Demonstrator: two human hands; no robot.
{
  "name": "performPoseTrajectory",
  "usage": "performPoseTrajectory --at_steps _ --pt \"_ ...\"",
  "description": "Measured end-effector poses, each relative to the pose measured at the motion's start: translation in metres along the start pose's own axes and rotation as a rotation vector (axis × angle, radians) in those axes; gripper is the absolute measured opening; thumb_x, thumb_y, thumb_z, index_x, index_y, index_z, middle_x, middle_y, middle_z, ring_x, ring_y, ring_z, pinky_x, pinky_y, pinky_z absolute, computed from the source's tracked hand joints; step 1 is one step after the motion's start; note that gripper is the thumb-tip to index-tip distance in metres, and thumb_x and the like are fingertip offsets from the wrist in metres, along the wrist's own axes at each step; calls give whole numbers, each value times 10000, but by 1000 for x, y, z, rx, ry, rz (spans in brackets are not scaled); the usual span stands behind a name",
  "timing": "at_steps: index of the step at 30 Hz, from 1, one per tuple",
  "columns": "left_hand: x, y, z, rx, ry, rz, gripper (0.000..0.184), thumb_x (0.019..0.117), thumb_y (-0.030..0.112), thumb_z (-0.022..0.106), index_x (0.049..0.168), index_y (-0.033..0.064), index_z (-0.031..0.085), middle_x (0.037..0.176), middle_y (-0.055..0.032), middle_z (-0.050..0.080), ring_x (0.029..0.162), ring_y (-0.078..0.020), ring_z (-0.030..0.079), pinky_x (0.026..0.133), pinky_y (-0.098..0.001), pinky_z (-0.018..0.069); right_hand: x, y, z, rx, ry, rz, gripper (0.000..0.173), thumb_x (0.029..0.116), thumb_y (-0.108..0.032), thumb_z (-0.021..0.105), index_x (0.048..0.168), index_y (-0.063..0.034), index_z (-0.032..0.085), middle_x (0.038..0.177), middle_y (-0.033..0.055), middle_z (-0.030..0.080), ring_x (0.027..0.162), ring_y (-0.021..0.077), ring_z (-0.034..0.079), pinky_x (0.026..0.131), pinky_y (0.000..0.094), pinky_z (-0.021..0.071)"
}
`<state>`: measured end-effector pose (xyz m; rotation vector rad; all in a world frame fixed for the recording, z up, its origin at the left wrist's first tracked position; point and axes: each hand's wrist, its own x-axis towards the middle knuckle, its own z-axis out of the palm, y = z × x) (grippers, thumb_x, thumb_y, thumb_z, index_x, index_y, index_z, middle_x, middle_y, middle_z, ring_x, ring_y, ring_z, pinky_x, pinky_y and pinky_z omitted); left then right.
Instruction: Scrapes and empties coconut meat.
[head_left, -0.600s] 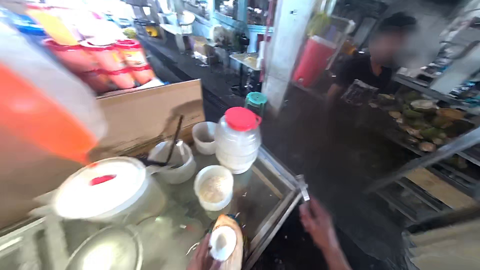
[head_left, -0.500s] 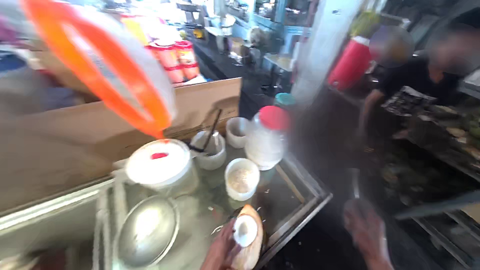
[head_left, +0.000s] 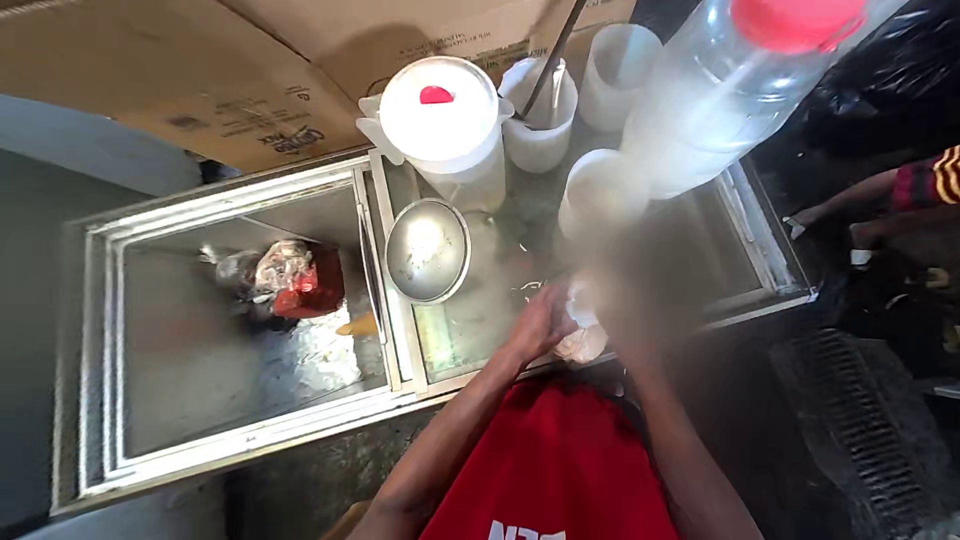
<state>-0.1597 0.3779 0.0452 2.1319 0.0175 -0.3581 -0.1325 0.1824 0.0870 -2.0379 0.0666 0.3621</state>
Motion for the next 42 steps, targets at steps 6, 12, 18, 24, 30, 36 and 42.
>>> performPoseTrajectory --at_steps 6,12,18,24,30,36,42 --pt "0 0 1 38 -29 5 750 911 327 729 1543 67 420 1532 -150 486 1411 -274 476 1181 -452 391 16 -8 35 -142 -94 67 278 941 -258 694 1095 -26 687 882 95 679 763 197 643 744 402 559" --pt "2 6 2 54 -28 70 756 876 243 771 1519 26 437 1513 -197 487 1381 -337 495 1150 -505 411 23 -29 33 -268 -167 114 311 962 -217 660 1189 -4 649 1022 162 706 946 284 695 884 474 566" --pt "2 5 11 129 40 120 708 853 180 755 1487 27 481 1464 -207 526 1306 -376 555 1077 -538 478 20 -42 33 -301 -174 212 285 974 -208 636 1179 -10 640 1028 174 705 966 310 702 872 497 572" --pt "1 8 9 154 85 138 484 811 80 735 1266 -50 633 1344 -263 592 1218 -419 607 1026 -564 505 20 -52 38 -313 -209 176 310 953 -189 644 1222 -36 645 1135 178 701 1074 330 688 913 541 562" --pt "9 5 5 38 44 170 684 827 172 784 1436 -4 527 1423 -252 549 1266 -421 579 1043 -593 485 16 -54 1 -208 -143 122 371 934 -153 693 1257 23 645 1141 227 704 1076 346 689 962 533 548" --pt "13 -5 -20 21 -98 2 800 886 352 770 1546 73 414 1490 -208 505 1316 -336 559 1105 -511 466 -32 9 -92 -460 137 401 479 1008 -412 637 1243 5 650 1045 216 709 959 353 700 890 578 556" --pt "6 11 2 189 -2 -130 1187 708 561 860 1588 20 276 1539 -253 419 1384 -418 461 1125 -544 427 -56 12 -53 -78 -268 287 481 1064 -321 428 1488 -103 495 944 106 658 716 215 616 657 435 552"
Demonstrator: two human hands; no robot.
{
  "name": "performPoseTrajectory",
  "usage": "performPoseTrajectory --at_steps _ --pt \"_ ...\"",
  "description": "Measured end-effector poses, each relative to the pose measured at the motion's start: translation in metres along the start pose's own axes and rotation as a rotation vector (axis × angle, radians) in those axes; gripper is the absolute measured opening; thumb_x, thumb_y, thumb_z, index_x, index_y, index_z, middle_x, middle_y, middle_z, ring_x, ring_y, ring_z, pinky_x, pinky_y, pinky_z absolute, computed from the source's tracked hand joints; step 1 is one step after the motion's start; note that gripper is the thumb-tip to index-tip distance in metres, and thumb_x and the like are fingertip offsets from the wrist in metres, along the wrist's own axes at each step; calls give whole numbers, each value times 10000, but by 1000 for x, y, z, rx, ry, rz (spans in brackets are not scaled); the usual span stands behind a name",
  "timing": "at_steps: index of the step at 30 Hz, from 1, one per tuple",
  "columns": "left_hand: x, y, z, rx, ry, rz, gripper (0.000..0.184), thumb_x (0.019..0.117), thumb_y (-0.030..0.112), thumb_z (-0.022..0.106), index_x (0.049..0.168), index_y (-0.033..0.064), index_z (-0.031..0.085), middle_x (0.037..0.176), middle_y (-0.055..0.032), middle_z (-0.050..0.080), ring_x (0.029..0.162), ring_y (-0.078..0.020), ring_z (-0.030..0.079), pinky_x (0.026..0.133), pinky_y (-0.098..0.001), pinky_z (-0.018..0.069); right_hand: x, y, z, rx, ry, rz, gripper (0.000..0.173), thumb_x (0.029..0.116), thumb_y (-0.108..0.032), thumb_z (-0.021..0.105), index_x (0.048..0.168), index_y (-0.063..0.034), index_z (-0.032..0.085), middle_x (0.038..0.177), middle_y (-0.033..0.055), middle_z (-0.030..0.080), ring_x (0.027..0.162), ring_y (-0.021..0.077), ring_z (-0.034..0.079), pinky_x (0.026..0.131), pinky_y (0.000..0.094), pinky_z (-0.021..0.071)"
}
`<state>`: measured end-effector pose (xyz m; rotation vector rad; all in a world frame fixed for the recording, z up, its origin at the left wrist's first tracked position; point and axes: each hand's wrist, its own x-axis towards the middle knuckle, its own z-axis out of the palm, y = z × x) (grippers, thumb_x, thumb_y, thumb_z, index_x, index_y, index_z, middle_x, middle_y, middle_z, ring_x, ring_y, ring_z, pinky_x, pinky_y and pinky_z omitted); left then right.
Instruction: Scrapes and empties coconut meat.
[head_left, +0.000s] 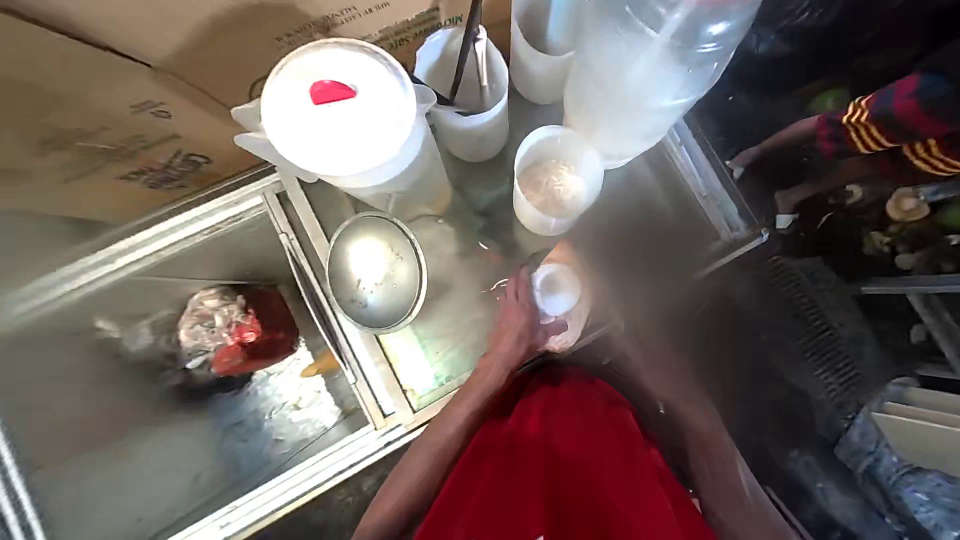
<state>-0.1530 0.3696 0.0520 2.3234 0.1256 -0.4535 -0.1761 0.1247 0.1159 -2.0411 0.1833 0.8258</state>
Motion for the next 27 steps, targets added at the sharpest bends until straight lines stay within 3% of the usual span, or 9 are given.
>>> performPoseTrajectory --at_steps 3,10,15,18,23,24,25,26,27 --pt "6 5 3 80 -20 -14 1177 696 486 903 1587 25 287 1535 -261 416 1350 -442 479 1099 -549 441 21 -15 29 42 -166 14 515 1052 -252 437 1547 -111 422 957 124 650 678 218 605 620 419 541" --pt "17 9 -8 124 -111 -14 1097 723 505 879 1560 58 327 1449 -230 478 1187 -376 608 962 -534 541 58 -42 45 107 -176 144 442 1099 -257 401 1509 -105 469 903 90 632 511 150 547 484 323 509" --pt "18 5 -9 106 -110 10 1096 720 552 873 1546 58 348 1427 -224 492 1167 -362 615 933 -536 554 63 -40 48 -71 -190 94 411 1095 -289 418 1451 -120 536 978 133 657 657 210 630 611 399 557" --pt "17 4 -7 96 -88 22 1086 712 542 883 1538 69 361 1421 -220 497 1163 -362 618 924 -539 557 62 -39 46 -104 -195 83 444 1098 -294 415 1494 -113 504 1016 142 667 689 217 641 657 405 565" --pt "16 5 -7 109 -118 4 1064 703 414 926 1544 98 357 1464 -205 467 1108 -370 649 865 -560 580 63 -43 48 -19 -182 130 421 1111 -290 422 1491 -132 507 857 101 621 528 160 554 506 339 510" --pt "17 5 -7 116 -119 18 1044 700 369 935 1533 102 366 1470 -199 463 1088 -366 659 845 -559 587 62 -44 49 -64 -171 89 415 1109 -282 424 1482 -128 522 890 120 641 605 193 597 574 381 537" --pt "18 5 -8 118 -117 44 1032 700 327 937 1531 95 370 1470 -200 463 1072 -368 665 833 -560 592 61 -48 47 -124 -171 44 429 1106 -266 425 1500 -122 515 998 166 690 792 261 675 743 463 571" --pt "19 2 -8 120 -120 71 1028 704 309 935 1532 89 368 1471 -204 461 1070 -369 666 834 -557 593 58 -49 44 -172 -190 1 439 1104 -246 417 1513 -108 495 1086 198 699 965 314 694 883 523 554" --pt "18 -1 -9 123 -127 97 1034 703 314 933 1535 86 362 1471 -207 460 1081 -368 662 844 -552 592 55 -50 42 -217 -217 -35 446 1103 -236 411 1521 -94 480 1129 216 693 1054 344 681 949 549 530"
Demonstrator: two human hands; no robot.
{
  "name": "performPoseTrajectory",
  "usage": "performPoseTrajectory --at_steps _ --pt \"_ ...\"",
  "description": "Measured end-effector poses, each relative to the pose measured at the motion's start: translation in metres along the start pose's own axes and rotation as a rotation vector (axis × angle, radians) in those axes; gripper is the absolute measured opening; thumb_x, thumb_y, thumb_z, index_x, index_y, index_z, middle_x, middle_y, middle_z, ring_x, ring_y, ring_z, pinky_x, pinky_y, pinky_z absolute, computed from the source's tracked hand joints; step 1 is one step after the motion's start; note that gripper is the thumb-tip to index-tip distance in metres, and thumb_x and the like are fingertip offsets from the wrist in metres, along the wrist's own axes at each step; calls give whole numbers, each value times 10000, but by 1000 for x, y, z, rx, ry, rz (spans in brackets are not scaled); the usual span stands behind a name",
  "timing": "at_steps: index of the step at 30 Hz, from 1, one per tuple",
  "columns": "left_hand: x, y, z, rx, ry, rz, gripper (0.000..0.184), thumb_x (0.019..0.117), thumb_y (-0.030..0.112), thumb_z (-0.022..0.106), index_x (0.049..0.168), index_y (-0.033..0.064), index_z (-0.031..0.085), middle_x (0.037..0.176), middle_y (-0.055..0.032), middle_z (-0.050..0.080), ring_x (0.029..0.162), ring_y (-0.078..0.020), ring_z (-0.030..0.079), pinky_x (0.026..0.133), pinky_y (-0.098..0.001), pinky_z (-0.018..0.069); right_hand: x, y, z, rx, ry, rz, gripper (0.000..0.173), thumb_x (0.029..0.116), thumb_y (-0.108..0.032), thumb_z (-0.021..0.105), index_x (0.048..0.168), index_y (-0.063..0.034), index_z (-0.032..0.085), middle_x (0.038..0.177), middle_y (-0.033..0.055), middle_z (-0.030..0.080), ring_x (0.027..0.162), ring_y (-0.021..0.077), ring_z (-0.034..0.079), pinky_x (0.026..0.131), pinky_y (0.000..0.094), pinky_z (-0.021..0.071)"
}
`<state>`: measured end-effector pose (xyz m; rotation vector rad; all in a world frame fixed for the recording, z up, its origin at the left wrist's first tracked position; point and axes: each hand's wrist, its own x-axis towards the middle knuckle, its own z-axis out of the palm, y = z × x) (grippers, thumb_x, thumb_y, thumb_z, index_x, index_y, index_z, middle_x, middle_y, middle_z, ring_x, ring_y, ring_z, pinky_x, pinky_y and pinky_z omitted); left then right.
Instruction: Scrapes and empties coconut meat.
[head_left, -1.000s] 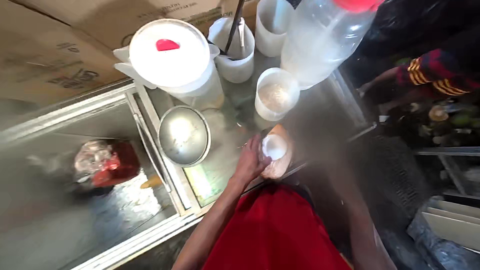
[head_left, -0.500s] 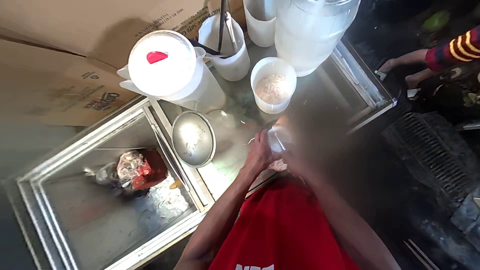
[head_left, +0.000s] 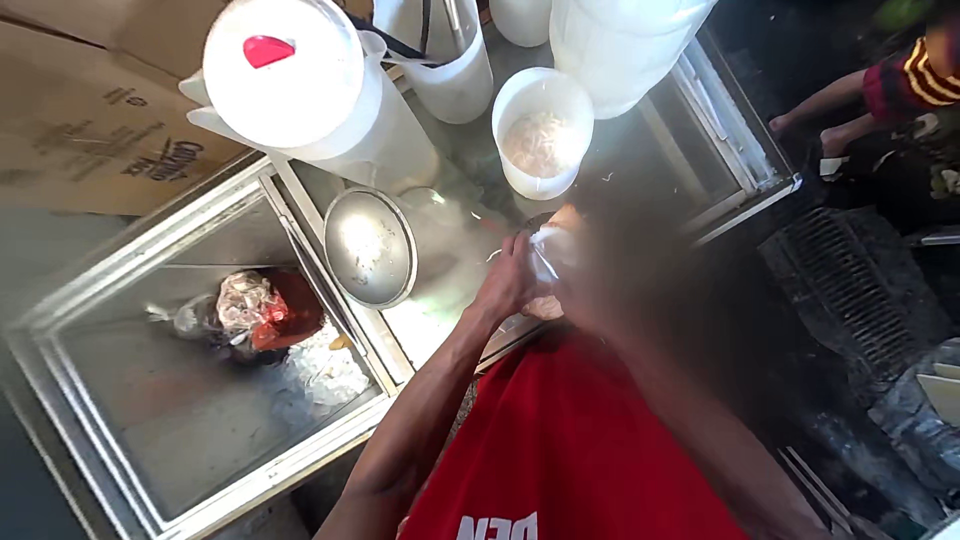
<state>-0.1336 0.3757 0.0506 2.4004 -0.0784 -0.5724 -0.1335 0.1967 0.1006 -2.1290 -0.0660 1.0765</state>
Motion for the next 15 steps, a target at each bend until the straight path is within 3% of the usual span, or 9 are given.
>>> performPoseTrajectory --at_steps 2,4,7,9,11,12,14,15 --pt "3 -5 -2 2 -13 51 1066 696 381 931 1543 90 353 1468 -211 461 1105 -363 654 862 -543 590 -7 -3 -8 -157 -61 -47 451 1099 -216 406 1529 -92 458 1169 228 684 1118 371 664 996 559 507" --pt "4 -8 -2 -1 -45 81 1082 699 422 927 1557 105 349 1478 -201 460 1138 -352 641 890 -539 580 -15 -3 -16 -370 -122 -59 410 1086 -195 422 1483 -111 480 1161 221 685 1111 391 670 950 582 523" --pt "9 -12 -7 2 -116 118 1105 696 397 929 1582 142 321 1509 -180 439 1207 -335 611 936 -537 563 -30 -3 -38 -559 -223 -48 358 1064 -168 456 1408 -121 540 1183 225 672 1118 437 656 882 635 528" --pt "17 -14 -12 4 -158 119 1128 698 392 925 1601 153 291 1522 -173 427 1241 -329 591 963 -535 551 -41 -14 -60 -602 -278 10 381 1059 -183 452 1426 -151 548 1272 210 658 1185 427 636 925 634 506" --pt "21 -16 -15 -5 -170 110 1140 713 425 908 1613 141 268 1518 -174 431 1263 -318 575 989 -525 537 -38 -22 -69 -511 -289 71 422 1089 -217 412 1494 -156 516 1352 201 629 1252 393 607 1010 602 475" --pt "21 -16 -15 -14 -168 105 1143 711 436 906 1613 139 270 1502 -176 444 1255 -312 579 991 -519 537 -31 -20 -61 -411 -236 91 388 1101 -226 395 1444 -118 541 1309 205 642 1223 374 621 1013 576 479" --pt "21 -13 -16 -22 -150 115 1135 699 431 919 1599 132 296 1464 -180 474 1216 -309 603 979 -507 550 -8 -9 -34 -189 -53 88 343 1096 -230 414 1326 -46 590 1121 217 678 1043 359 676 911 553 532" --pt "21 -11 -17 -20 -146 133 1135 702 420 926 1597 116 297 1451 -195 481 1206 -321 608 979 -506 549 0 -7 -22 -107 -2 79 348 1094 -229 420 1334 -38 586 1084 217 676 988 353 682 872 546 545"
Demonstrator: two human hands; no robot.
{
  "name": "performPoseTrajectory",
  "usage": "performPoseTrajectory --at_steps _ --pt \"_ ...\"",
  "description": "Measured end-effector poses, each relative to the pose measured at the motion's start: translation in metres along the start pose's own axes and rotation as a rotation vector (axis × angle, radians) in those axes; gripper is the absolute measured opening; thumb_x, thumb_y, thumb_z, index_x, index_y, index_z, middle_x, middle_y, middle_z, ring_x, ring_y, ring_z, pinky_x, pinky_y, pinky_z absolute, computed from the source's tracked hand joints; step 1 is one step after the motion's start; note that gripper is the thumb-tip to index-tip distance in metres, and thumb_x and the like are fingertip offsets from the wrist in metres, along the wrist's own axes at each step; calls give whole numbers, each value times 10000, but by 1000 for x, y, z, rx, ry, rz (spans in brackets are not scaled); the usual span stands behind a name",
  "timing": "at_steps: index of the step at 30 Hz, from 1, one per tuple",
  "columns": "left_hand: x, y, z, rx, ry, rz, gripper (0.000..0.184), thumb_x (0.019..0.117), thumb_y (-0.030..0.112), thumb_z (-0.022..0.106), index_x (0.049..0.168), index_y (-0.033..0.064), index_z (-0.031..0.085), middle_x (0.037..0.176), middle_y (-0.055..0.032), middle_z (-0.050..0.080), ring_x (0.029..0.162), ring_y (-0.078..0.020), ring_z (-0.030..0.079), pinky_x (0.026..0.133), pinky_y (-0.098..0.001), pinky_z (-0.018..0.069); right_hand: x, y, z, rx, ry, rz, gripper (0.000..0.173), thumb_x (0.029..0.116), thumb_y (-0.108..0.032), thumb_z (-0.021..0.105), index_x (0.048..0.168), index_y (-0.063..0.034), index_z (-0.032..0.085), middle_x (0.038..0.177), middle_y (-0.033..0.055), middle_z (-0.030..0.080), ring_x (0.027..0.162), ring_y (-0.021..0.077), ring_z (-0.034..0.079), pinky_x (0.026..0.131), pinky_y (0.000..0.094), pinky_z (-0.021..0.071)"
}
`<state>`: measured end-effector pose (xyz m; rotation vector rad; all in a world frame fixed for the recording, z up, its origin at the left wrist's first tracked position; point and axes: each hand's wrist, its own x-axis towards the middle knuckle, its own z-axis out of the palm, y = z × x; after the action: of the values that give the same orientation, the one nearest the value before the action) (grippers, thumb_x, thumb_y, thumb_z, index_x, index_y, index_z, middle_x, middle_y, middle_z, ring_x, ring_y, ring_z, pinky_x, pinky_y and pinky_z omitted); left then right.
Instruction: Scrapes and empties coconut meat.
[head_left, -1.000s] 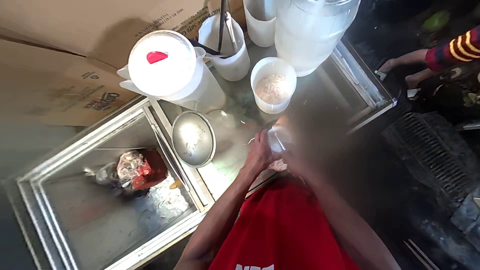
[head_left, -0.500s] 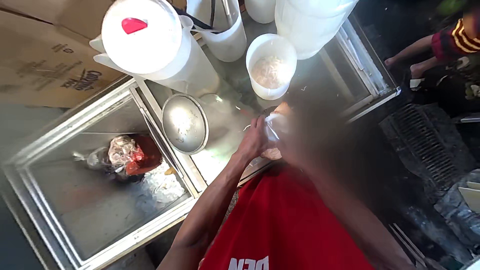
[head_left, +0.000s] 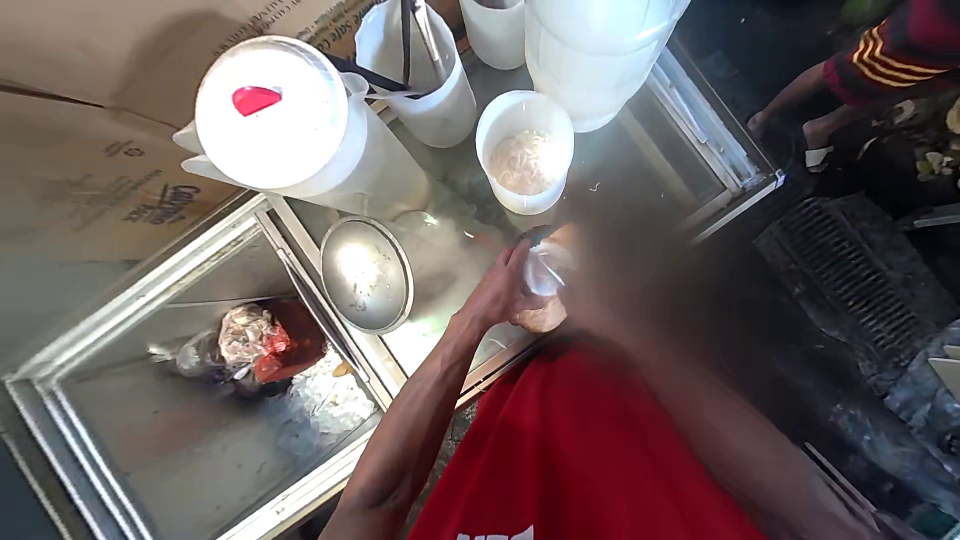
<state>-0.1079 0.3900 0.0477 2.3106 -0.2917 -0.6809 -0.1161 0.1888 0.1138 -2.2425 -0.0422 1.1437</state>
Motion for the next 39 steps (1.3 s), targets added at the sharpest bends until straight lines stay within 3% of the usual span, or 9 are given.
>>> performPoseTrajectory --at_steps 4,11,13,16,18,23,29,33,39 --pt "5 -5 -8 58 -55 87 1174 701 352 939 1623 129 246 1480 -210 469 1237 -342 597 1004 -512 535 -11 -5 11 -122 -92 -84 431 1093 -198 405 1506 -87 453 1179 225 676 1125 382 666 978 558 521" --pt "27 -1 -38 130 -187 59 1250 636 252 980 1638 260 235 1586 -234 334 1343 -441 487 1009 -629 493 -38 8 -49 -304 -214 -11 409 1098 -231 399 1484 -139 497 1343 219 623 1248 390 605 1034 589 458" --pt "19 0 -36 132 -102 8 1255 637 381 970 1640 255 227 1610 -241 285 1336 -475 477 988 -645 502 -25 16 -45 -121 -162 21 419 1114 -265 388 1506 -155 486 1276 185 647 1116 311 650 971 510 501" --pt "6 18 -12 165 -2 -155 1271 570 593 932 1617 307 271 1612 -225 285 1287 -481 502 909 -632 539 -3 25 -14 216 -44 69 428 1097 -307 392 1485 -164 503 878 94 601 560 164 541 518 346 486" --pt "4 26 1 198 2 -222 1236 600 629 907 1614 349 257 1603 -240 266 1287 -490 474 893 -619 539 5 14 0 316 12 116 411 1104 -295 400 1452 -116 525 830 103 588 525 171 543 492 345 498" --pt "8 12 -2 188 -52 -118 1222 642 635 882 1631 308 243 1619 -238 253 1334 -487 434 957 -614 513 -1 5 11 -20 -41 -62 456 1095 -221 394 1526 -89 459 1161 217 687 1088 361 679 964 554 528" --pt "28 -1 -16 212 -216 4 1255 634 579 907 1640 375 185 1649 -154 239 1424 -447 345 1006 -640 469 -17 18 -42 -420 -270 -151 373 1079 -220 454 1423 -133 567 1252 201 666 1209 406 622 983 616 503" --pt "33 4 -20 257 -239 49 1246 641 581 907 1640 356 197 1649 -155 243 1449 -427 327 1032 -612 466 -4 14 -27 -133 -96 -44 445 1097 -245 399 1504 -93 493 1270 212 651 1165 364 645 981 564 513" --pt "38 9 -28 244 -268 141 1153 582 391 991 1572 359 401 1618 -124 346 1433 -440 343 1068 -645 418 -19 24 -5 -276 -158 -155 454 1088 -223 421 1533 -135 455 1215 221 678 1149 406 657 973 604 516"
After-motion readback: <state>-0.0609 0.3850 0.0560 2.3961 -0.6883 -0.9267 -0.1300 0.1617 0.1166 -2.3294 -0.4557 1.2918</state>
